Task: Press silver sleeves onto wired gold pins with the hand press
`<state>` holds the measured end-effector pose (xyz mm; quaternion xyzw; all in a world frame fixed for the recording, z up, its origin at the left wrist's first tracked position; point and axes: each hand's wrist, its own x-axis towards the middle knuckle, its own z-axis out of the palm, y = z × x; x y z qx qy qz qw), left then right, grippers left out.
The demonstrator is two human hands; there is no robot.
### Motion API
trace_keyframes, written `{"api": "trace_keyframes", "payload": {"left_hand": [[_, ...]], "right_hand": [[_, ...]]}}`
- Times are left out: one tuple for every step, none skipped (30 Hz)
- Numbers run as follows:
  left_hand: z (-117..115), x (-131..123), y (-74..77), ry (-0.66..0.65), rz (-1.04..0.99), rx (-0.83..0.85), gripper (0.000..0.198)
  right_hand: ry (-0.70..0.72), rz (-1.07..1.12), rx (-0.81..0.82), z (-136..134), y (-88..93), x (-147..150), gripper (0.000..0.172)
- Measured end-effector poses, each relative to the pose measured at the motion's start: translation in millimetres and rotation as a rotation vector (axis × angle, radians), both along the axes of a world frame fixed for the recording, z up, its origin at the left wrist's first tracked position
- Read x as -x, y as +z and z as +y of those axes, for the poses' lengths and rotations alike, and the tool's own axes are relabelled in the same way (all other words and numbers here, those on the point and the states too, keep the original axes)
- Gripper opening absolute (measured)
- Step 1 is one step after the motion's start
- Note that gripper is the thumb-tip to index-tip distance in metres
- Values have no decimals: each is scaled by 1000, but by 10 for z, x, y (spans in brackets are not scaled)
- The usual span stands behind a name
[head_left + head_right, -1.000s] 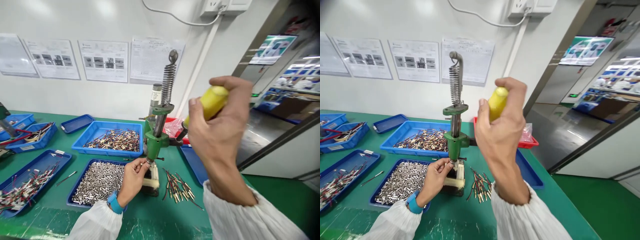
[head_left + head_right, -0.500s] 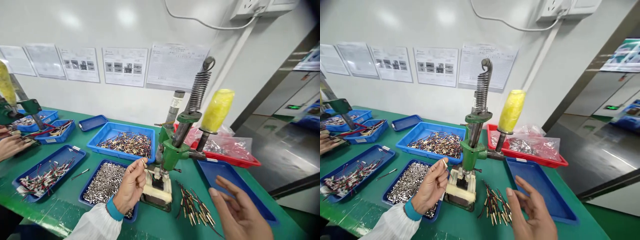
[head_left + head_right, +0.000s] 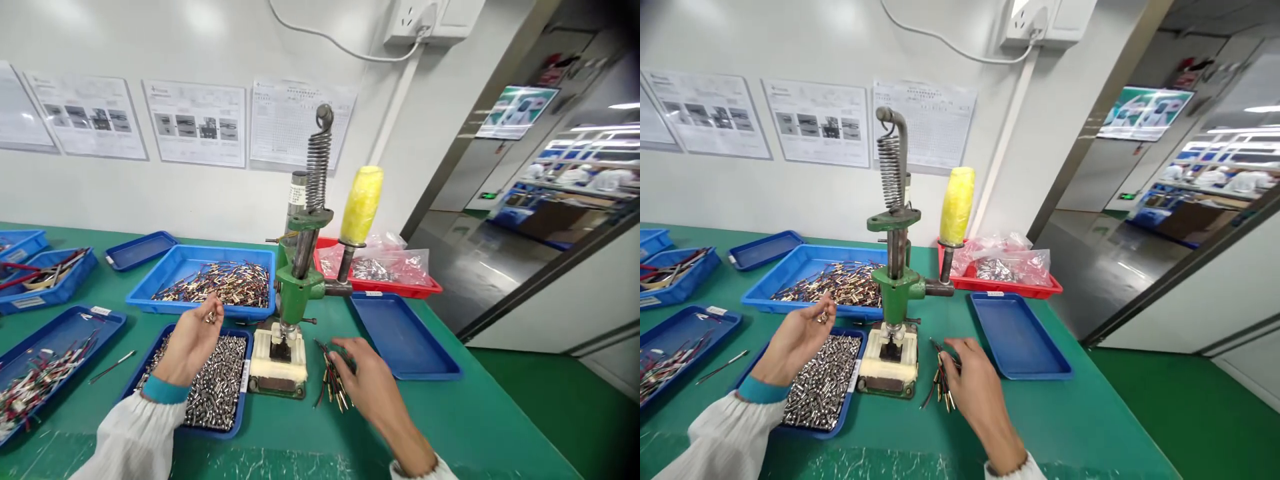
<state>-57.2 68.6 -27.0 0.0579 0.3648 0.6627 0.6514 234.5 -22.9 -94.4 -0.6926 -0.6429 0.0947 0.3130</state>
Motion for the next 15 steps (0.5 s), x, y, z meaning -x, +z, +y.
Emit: {"api": "trace_keyframes", "payload": {"left_hand": [[-72, -20, -43, -17, -2, 22, 30], [-140, -46, -80, -31, -5, 47, 33], [-201, -73, -110, -42, -7, 71, 35], [-253, -99, -133, -52, -10, 94, 36], [-295, -121, -151, -66, -10, 112, 34], [-330, -139, -165, -83, -7, 124, 31], [-356, -151, -180, -106, -2, 130, 29], [-378, -157, -196, -132, 3, 130, 26], [-395, -160, -216, -161, 6, 123, 24], [-409, -159, -240, -194, 11, 112, 23], [-421, -158, -267, -227, 20, 100, 23], [-433, -157, -298, -254, 33, 87, 24], [-443, -157, -329, -280, 50, 73, 29], [-455, -161, -359, -308, 69, 60, 35], [-468, -169, -386, -336, 91, 47, 41]], "right_hand": [[-20, -11, 14, 29, -28, 34, 22], [-46, -24, 27, 56, -49, 66, 17], [-72, -31, 37, 82, -64, 94, 13], [-91, -30, 44, 107, -75, 117, 10], [-102, -19, 46, 132, -81, 133, 12], [-106, 3, 46, 156, -86, 143, 15], [-104, 35, 45, 178, -89, 148, 17], [-101, 76, 43, 199, -93, 147, 18], [-96, 127, 40, 217, -96, 144, 17], [-88, 189, 38, 230, -100, 137, 15], [-80, 259, 32, 239, -103, 130, 13], [-72, 336, 21, 242, -103, 122, 15], [-67, 418, 6, 238, -100, 116, 21], [-66, 503, -10, 228, -91, 112, 27], [-69, 586, -26, 210, -75, 112, 33]]}}
